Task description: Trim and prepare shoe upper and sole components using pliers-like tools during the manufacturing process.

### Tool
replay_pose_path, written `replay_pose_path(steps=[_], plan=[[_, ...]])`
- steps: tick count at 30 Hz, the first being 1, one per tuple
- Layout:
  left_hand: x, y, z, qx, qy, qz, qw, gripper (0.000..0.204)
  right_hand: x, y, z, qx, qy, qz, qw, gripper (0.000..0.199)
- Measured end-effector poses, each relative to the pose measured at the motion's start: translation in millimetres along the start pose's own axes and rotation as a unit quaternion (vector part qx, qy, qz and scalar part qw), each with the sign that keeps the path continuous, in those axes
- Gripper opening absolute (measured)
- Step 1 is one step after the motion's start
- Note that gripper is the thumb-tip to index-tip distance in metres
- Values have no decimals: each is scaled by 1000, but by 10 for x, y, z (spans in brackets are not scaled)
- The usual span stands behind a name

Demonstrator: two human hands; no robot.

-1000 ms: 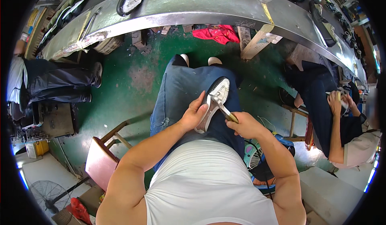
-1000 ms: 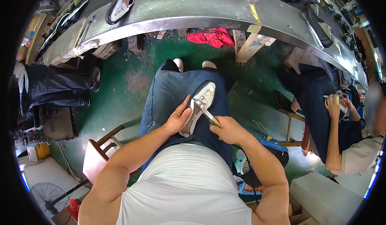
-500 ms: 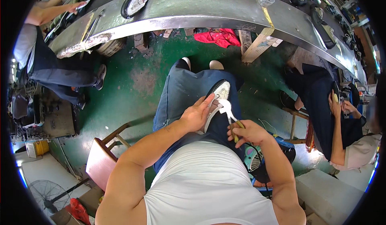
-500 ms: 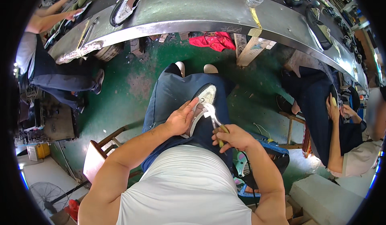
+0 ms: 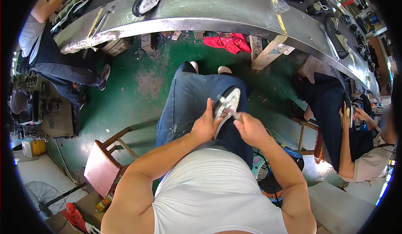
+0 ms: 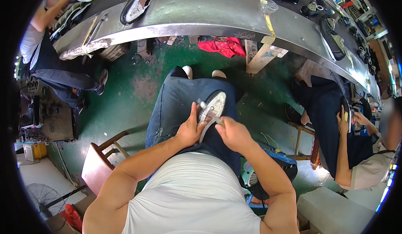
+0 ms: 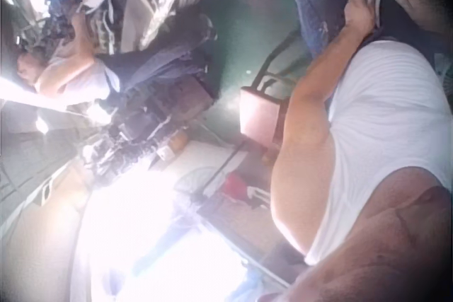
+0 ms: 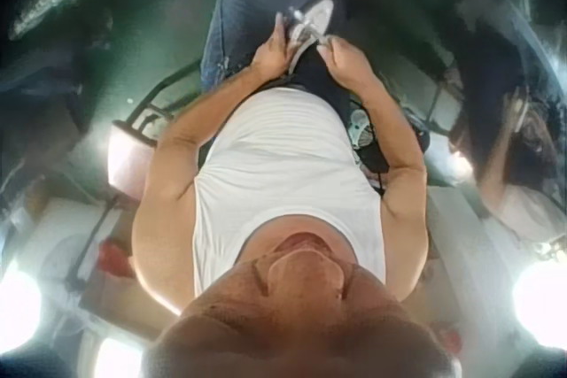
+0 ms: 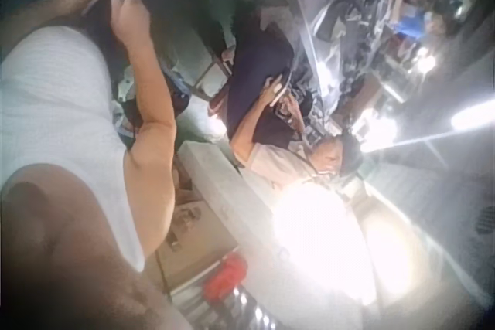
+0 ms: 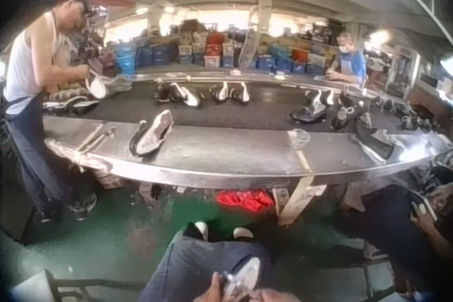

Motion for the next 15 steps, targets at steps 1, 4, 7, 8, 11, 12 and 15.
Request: replay_pose_path(steps=[1,4,7,8,11,12,15], plan=[[48,46,-41,-21,-31,-36,999,84,149,-86,150,48,-80,-108,990,35],[-143,-110,45,-81,-137,-251,955,94,140,-213,284,48,-83,-117,988,35],[-125,-211,-166,35,-102,-207,972,95,143,-363,350,144,109,-149,972,36],[-133,-186,-101,41,-86,-182,979,93,152,-466,465,152,126,-99,975,37],[-285,-151,-101,-45,-236,-179,954,80,245,-644,696,239,227,-48,943,37],[-319,-114,-234,-90,-354,-174,914,75,279,-682,744,272,262,-35,925,38],[-847,-3,136,-121,-469,-151,862,67,461,-803,1058,313,374,-14,873,39]])
Point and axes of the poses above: each hand's wrist, its own y-axis towards the middle knuckle, its own x-axis out of the palm, z = x × y, the point moved 6 cm from there along y, towards the middle knuckle, and after that the axes turned 6 degrees about z, right-handed, at the moved point
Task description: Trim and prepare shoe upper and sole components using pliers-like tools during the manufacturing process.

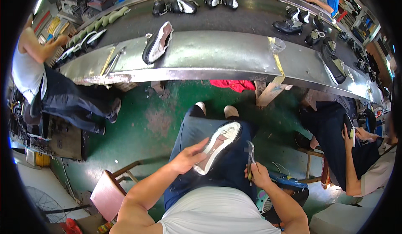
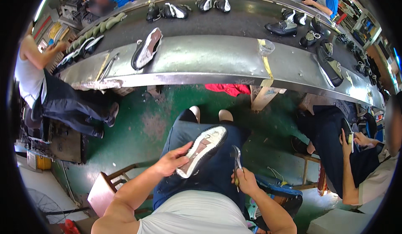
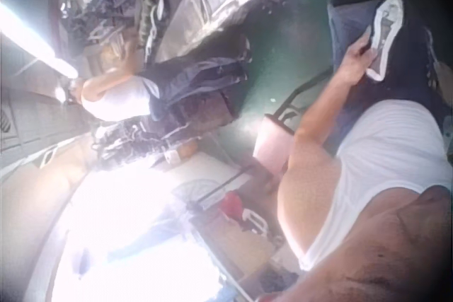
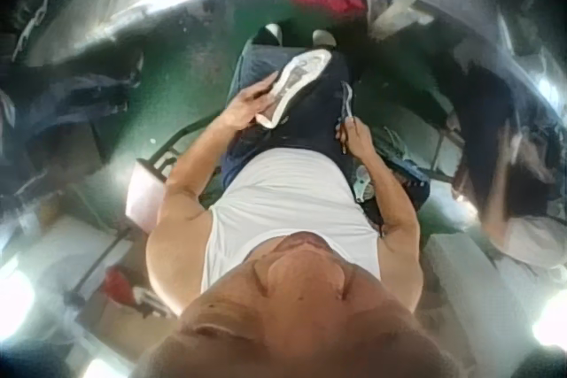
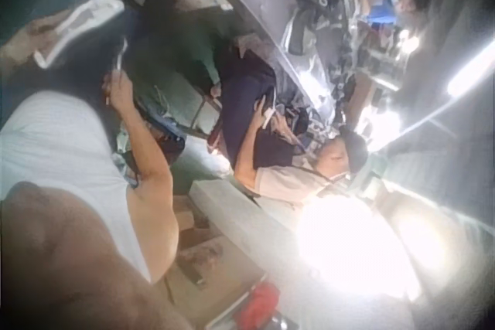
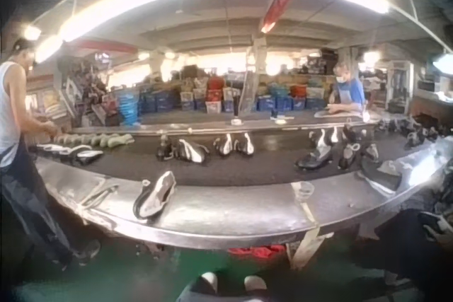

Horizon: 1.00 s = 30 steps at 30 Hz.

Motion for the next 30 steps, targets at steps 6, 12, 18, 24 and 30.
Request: replay_pose_path(steps=[6,12,18,24,30], plan=[[149,633,1978,140,24,38,989,64,-16,175,-57,45,22,-44,998,45],[89,2649,3796,186,202,154,949,46,-1,301,-130,113,71,-63,989,47],[68,3692,4299,418,790,259,367,45,-49,395,-135,168,121,-72,976,49],[-420,3852,4211,349,799,203,445,33,-159,450,-99,148,153,-74,974,50],[-1915,2733,4586,83,793,374,474,41,-133,494,-125,161,148,-97,971,49]])
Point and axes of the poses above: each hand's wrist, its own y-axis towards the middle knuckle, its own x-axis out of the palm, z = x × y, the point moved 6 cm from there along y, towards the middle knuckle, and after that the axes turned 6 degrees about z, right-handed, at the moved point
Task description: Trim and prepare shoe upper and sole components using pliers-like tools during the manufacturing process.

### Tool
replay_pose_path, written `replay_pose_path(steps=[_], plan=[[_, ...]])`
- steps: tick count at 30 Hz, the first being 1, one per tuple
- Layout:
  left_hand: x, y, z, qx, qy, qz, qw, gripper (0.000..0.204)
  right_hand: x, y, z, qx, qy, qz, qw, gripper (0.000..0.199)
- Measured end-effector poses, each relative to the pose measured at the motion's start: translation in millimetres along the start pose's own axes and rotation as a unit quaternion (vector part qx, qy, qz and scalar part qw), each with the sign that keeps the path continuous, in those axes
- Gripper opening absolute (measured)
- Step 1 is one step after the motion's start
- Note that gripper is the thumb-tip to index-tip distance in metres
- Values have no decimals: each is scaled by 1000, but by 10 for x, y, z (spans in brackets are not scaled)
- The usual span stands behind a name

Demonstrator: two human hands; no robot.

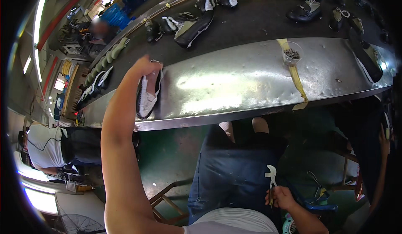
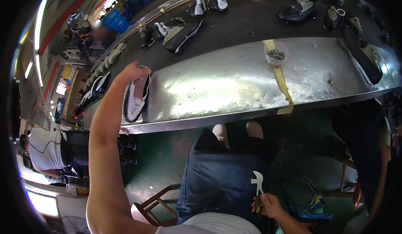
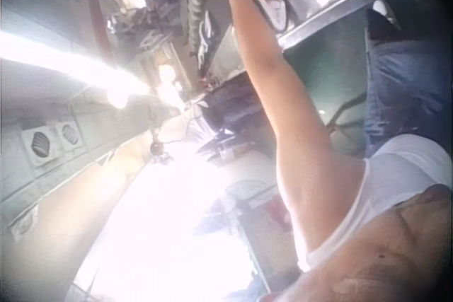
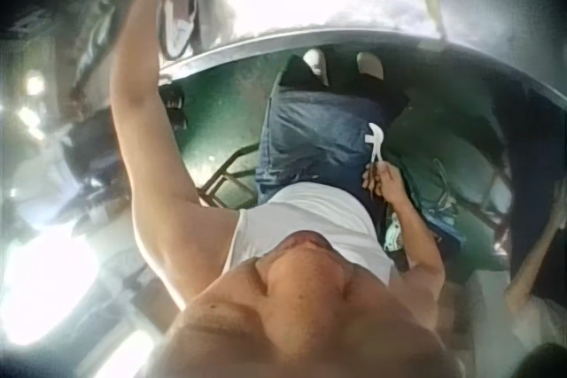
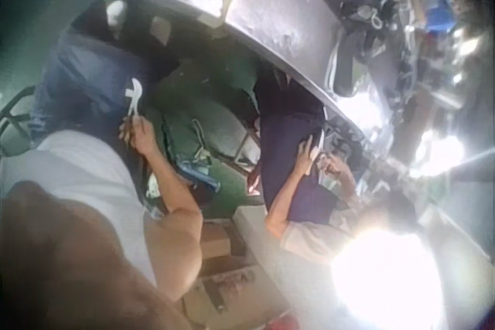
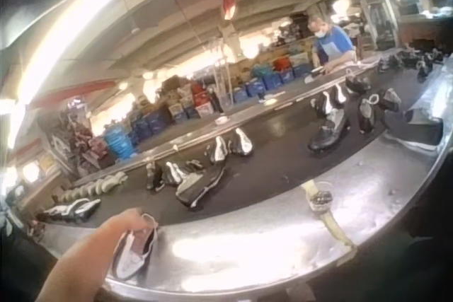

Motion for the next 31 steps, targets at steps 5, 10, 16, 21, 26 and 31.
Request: replay_pose_path(steps=[5,10,16,21,26,31], plan=[[31,-462,-181,-177,-397,-166,885,44,75,-12,39,-21,-30,4,999,53],[-94,-885,-122,-76,-594,-215,772,38,155,-65,98,-49,-47,21,997,52],[-372,-1562,590,-48,-686,-208,695,49,161,-138,110,-57,-82,35,994,52],[-154,-3153,1256,-4,-729,-226,646,71,194,-219,78,-60,-111,63,990,39],[840,-4725,1658,-21,-763,-206,612,80,418,-466,-103,-172,-232,40,956,20],[913,-5083,1625,-29,-741,-280,609,83,950,-869,-440,-219,-367,32,903,29]])
Point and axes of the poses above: each hand's wrist, its own y-axis towards the middle knuckle, its own x-axis out of the palm, z = x × y, the point moved 6 cm from there along y, towards the middle knuckle, and after that the axes turned 6 degrees about z, right-handed, at the moved point
